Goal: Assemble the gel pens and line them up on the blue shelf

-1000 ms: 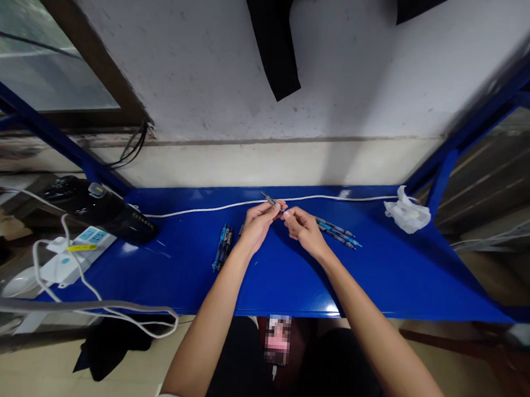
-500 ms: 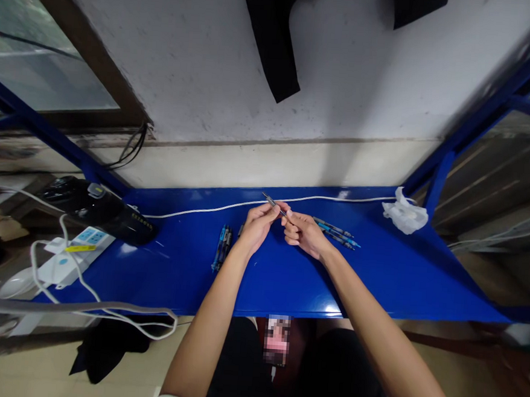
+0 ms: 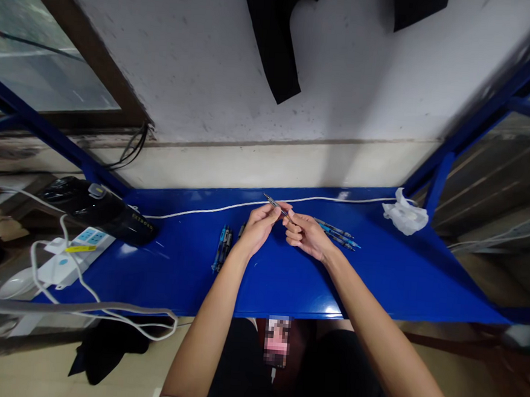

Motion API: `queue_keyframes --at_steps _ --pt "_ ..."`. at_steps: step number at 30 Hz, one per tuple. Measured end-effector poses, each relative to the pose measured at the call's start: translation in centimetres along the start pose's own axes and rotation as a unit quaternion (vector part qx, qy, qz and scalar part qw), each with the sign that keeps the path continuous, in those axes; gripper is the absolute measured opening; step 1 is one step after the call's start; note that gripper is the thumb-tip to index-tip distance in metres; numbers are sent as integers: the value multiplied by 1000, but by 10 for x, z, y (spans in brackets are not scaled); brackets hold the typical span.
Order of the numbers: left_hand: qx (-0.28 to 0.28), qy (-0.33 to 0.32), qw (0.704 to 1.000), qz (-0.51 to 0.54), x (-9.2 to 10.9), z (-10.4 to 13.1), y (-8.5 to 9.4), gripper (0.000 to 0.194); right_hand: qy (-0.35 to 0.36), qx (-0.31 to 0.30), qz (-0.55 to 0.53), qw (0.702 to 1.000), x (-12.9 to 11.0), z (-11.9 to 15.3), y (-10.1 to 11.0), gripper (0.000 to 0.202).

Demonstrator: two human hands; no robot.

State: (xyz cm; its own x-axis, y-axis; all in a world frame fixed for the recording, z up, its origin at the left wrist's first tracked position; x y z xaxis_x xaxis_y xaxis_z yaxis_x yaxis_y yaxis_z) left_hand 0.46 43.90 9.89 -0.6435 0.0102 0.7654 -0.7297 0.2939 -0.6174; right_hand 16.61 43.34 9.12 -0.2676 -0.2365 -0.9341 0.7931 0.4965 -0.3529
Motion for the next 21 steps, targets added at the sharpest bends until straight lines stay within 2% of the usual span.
queue_keyframes --at_steps 3,7,14,17,21 --pt "20 -8 1000 -4 -3 -1 2 34 25 35 -13 999 -4 -1 -1 38" --pt "77 -35 996 4 -6 -4 8 33 60 87 -10 994 -6 -1 1 44" --pt "128 -73 989 22 -4 -7 12 31 131 172 84 973 -2 -2 2 37" --pt "119 -74 990 20 -3 -7 12 33 142 172 102 969 -2 -2 0 37" --pt "108 -73 991 14 -3 -6 11 31 123 149 62 979 -3 -2 -1 36"
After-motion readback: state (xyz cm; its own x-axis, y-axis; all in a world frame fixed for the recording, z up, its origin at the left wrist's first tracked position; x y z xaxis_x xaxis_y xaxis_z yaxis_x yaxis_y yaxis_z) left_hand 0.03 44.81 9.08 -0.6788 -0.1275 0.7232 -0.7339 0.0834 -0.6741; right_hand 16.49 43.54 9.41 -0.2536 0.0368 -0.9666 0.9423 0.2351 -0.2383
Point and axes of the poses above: each hand's wrist, its own z-axis away from the middle knuckle, its own y-axis out of the back of the hand, x = y × z, the point moved 2 cm from there along -z, towards the middle knuckle, and after that the axes turned 14 degrees about z, right-handed, at the moved point
